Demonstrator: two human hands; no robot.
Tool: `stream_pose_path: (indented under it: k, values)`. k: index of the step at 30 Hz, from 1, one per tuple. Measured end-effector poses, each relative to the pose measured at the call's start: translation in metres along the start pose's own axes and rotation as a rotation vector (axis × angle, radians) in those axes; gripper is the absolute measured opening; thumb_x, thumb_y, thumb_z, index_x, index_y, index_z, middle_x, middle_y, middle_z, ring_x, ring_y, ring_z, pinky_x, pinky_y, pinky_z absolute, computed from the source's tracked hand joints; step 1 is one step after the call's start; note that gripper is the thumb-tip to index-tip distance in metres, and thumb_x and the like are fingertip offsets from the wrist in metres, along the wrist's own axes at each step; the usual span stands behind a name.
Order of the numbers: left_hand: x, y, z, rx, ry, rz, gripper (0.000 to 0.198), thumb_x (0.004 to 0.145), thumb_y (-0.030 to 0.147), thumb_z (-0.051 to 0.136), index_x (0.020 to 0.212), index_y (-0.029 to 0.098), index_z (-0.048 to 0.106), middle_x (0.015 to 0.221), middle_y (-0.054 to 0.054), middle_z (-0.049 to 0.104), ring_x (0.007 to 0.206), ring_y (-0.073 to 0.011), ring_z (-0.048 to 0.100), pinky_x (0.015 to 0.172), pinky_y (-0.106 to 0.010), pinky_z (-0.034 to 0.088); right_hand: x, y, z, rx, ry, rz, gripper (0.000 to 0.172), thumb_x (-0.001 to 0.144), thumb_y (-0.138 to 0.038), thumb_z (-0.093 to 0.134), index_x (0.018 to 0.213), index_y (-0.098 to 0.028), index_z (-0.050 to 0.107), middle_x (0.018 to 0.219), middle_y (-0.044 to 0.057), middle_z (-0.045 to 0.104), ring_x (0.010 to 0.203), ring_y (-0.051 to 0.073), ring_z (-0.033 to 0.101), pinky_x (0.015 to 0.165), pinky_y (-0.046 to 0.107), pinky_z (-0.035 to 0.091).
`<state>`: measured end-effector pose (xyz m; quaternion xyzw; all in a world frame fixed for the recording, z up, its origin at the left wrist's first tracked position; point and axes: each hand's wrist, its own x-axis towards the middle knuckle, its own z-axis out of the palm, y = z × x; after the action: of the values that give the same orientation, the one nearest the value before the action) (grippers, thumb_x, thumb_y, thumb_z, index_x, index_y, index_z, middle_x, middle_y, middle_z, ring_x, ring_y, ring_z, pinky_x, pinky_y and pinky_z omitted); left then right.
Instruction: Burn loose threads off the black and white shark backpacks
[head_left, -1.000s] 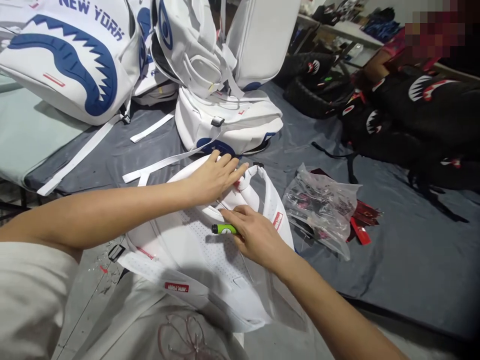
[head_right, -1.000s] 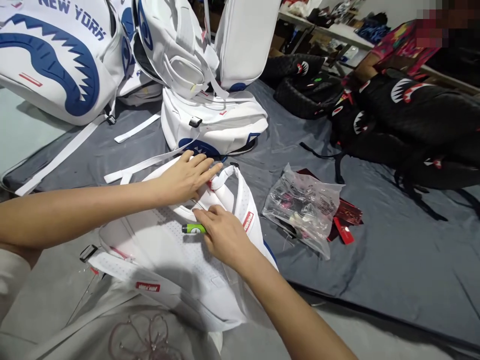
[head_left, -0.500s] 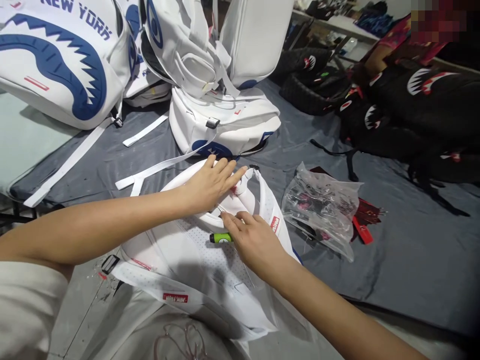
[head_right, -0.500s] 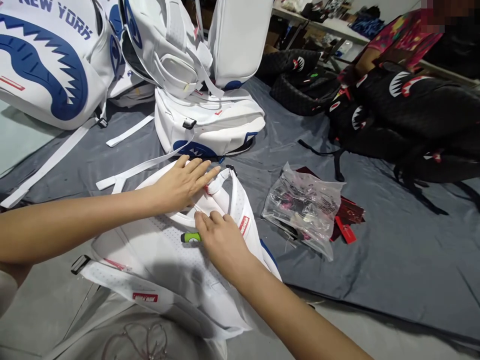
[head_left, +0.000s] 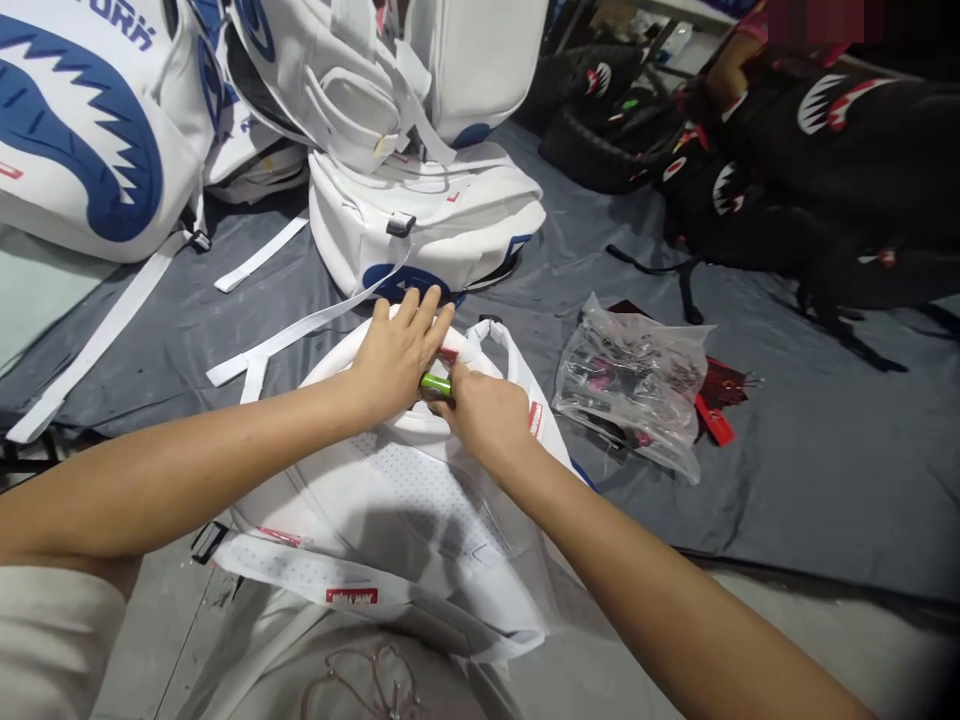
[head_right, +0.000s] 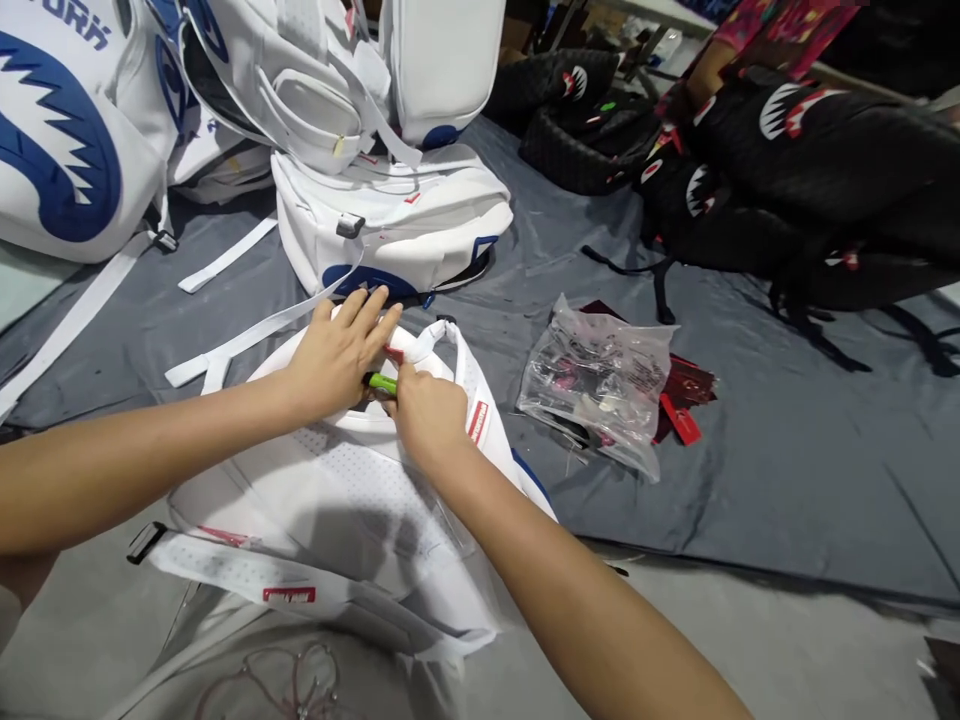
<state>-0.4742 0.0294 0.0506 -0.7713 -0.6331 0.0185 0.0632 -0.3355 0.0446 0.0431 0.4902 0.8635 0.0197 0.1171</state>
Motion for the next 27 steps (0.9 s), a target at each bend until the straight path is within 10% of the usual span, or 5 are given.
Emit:
stream_pose_path:
  k: [11, 19, 27]
  values:
    - [0.005, 0.004, 0.005, 0.043, 0.046, 0.152, 0.085, 0.087, 0.023, 0.056, 0.157, 0.02, 0.01, 0.159, -0.018, 0.028, 0.144, -0.0371, 0.029, 0.117, -0.06, 0.017, -0.005, 0.013, 0.006, 0.058, 0.02, -0.011, 0.015, 0.089, -0.03, 0.059, 0.098, -0.019, 0.063, 0.081, 0.007, 0.072, 0.075, 0.025, 0.068, 0.055, 0.031, 0.035]
    - [0.004, 0.005, 0.006, 0.102, 0.062, 0.139, 0.086, 0.086, 0.031, 0.058, 0.157, 0.015, 0.012, 0.158, -0.019, 0.029, 0.141, -0.0365, 0.031, 0.116, -0.057, 0.022, -0.057, 0.05, -0.004, 0.344, 0.609, -0.13, 0.036, 0.099, -0.046, 0.039, 0.092, -0.018, 0.062, 0.078, 0.007, 0.068, 0.062, 0.019, 0.062, 0.057, 0.031, 0.043]
    - [0.004, 0.006, 0.003, 0.068, 0.029, 0.1, 0.087, 0.085, 0.032, 0.06, 0.156, 0.012, 0.014, 0.16, -0.02, 0.025, 0.144, -0.0379, 0.027, 0.117, -0.058, 0.021, -0.034, 0.041, 0.014, 0.848, 0.457, -0.33, 0.019, 0.088, -0.033, 0.069, 0.103, -0.023, 0.065, 0.094, 0.003, 0.073, 0.08, 0.017, 0.068, 0.073, 0.029, 0.051]
